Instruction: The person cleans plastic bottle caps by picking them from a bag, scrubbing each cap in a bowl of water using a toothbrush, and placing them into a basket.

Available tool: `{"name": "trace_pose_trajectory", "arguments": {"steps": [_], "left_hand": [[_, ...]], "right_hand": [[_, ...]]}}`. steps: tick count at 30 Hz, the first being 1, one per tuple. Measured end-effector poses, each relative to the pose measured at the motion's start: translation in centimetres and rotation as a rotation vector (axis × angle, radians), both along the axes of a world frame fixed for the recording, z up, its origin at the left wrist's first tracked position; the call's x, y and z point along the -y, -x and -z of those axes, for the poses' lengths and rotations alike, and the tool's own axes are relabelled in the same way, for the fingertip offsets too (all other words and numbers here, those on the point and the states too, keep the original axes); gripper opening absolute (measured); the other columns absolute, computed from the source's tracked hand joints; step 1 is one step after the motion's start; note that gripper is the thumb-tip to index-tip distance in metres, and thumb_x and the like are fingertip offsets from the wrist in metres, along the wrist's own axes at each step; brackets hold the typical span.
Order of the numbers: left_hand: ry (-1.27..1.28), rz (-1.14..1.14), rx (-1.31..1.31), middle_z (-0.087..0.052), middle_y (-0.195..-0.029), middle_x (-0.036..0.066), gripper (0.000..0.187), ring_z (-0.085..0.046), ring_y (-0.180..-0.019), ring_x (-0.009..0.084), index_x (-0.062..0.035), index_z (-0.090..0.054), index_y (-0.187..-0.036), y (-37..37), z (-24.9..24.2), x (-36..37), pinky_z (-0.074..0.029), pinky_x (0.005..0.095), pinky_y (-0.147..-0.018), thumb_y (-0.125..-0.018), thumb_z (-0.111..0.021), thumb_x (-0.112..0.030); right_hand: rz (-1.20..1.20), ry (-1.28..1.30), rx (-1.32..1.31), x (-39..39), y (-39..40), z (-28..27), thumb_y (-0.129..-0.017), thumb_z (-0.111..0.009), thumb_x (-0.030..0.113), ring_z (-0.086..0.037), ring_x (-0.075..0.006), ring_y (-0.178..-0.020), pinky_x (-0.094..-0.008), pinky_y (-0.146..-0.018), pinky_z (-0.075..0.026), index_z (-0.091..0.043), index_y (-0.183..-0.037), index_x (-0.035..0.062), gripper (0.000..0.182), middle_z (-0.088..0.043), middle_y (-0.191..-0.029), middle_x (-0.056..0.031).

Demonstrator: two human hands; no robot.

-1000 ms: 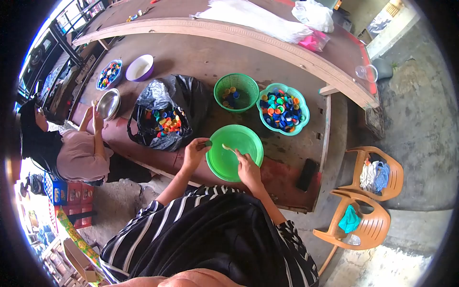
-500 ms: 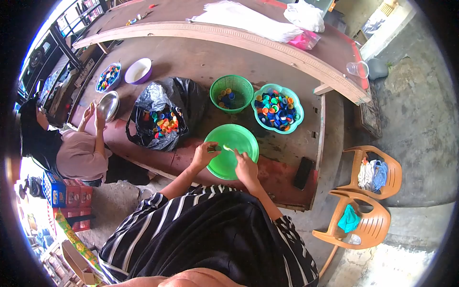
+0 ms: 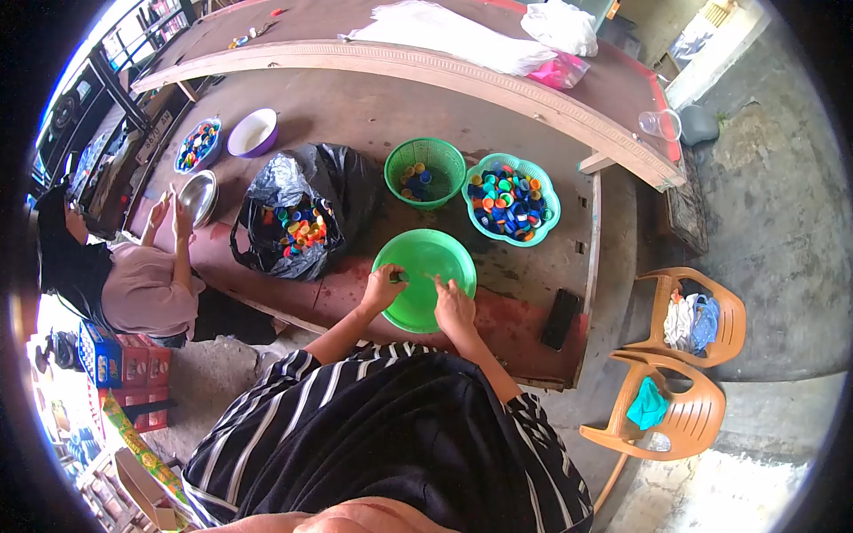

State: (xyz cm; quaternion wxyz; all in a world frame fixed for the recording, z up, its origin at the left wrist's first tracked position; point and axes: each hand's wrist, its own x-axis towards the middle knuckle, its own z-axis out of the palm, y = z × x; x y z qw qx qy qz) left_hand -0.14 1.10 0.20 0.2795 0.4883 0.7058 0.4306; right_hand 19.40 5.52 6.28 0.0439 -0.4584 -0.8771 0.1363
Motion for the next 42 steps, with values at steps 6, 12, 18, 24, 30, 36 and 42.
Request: {"name": "trace_pose_trajectory", "arguments": {"steps": [6,12,18,24,30,36,42], "left_hand": [[0.029,0.025,-0.133,-0.066,-0.094,0.02,0.031,-0.065,-0.087,0.0345,0.0002,-0.063,-0.094,-0.6,0.9,-0.8,-0.052,0.0398,-0.078,-0.068,-0.074,-0.01],[0.017,0.006,-0.21,-0.067,-0.087,0.019,0.031,-0.067,-0.081,0.0312,0.0014,-0.064,-0.095,-0.6,1.4,-1.4,-0.053,0.039,-0.072,-0.071,-0.076,-0.015],[0.253,0.076,0.651,-0.065,-0.083,0.008,0.016,-0.066,-0.085,0.0209,0.0029,-0.063,-0.096,0.3,3.4,-3.1,-0.054,0.0286,-0.079,-0.089,-0.063,-0.011],[0.081,-0.05,1.475,-0.059,-0.107,0.011,0.018,-0.062,-0.099,0.0219,0.0043,-0.055,-0.108,-1.0,2.5,-2.1,-0.054,0.031,-0.09,-0.098,-0.052,-0.009],[0.095,-0.036,1.496,-0.062,-0.102,0.011,0.016,-0.063,-0.1,0.0234,0.0049,-0.057,-0.104,-0.5,3.1,-0.9,-0.054,0.032,-0.093,-0.098,-0.051,-0.009],[0.037,-0.028,1.459,-0.063,-0.1,0.009,0.016,-0.065,-0.092,0.0201,0.0018,-0.055,-0.108,0.0,2.7,-1.1,-0.056,0.0293,-0.087,-0.099,-0.051,-0.011],[0.065,-0.019,1.394,-0.06,-0.099,0.007,0.02,-0.061,-0.086,0.0155,0.0008,-0.054,-0.111,0.0,4.6,-2.5,-0.054,0.0265,-0.079,-0.099,-0.051,-0.015]], "right_hand": [[-0.006,0.084,-0.033,-0.1,0.8,-1.2,-0.084,-0.05,0.008,-0.066,-0.0323,-0.083,-0.0424,-0.068,-0.054,-0.054,-0.131,0.0129,0.048,-0.06,-0.104,-0.0121],[0.023,-0.044,0.067,-0.3,0.5,0.6,-0.084,-0.05,0.007,-0.065,-0.0335,-0.081,-0.0435,-0.067,-0.054,-0.053,-0.133,0.0141,0.05,-0.06,-0.103,-0.0114],[0.022,0.041,-0.183,0.8,0.5,-2.3,-0.082,-0.052,0.004,-0.065,-0.0304,-0.082,-0.0418,-0.066,-0.054,-0.051,-0.135,0.0114,0.053,-0.059,-0.1,-0.0112],[0.092,0.053,-0.179,1.0,-0.2,-1.3,-0.082,-0.054,0.005,-0.065,-0.0297,-0.08,-0.0402,-0.064,-0.054,-0.048,-0.137,0.0124,0.057,-0.057,-0.105,-0.0103],[0.063,-0.01,-0.017,0.2,-0.2,0.5,-0.081,-0.054,0.005,-0.065,-0.0303,-0.08,-0.0399,-0.064,-0.055,-0.048,-0.137,0.011,0.056,-0.058,-0.104,-0.0109],[0.001,-0.012,-0.141,1.0,0.8,-1.9,-0.083,-0.051,0.007,-0.065,-0.0292,-0.078,-0.0398,-0.062,-0.054,-0.053,-0.132,0.0084,0.049,-0.059,-0.099,-0.013],[0.029,0.059,-0.139,1.5,0.3,-3.1,-0.083,-0.052,0.008,-0.066,-0.0308,-0.077,-0.0409,-0.063,-0.054,-0.053,-0.131,0.0077,0.048,-0.06,-0.1,-0.0139]]}}
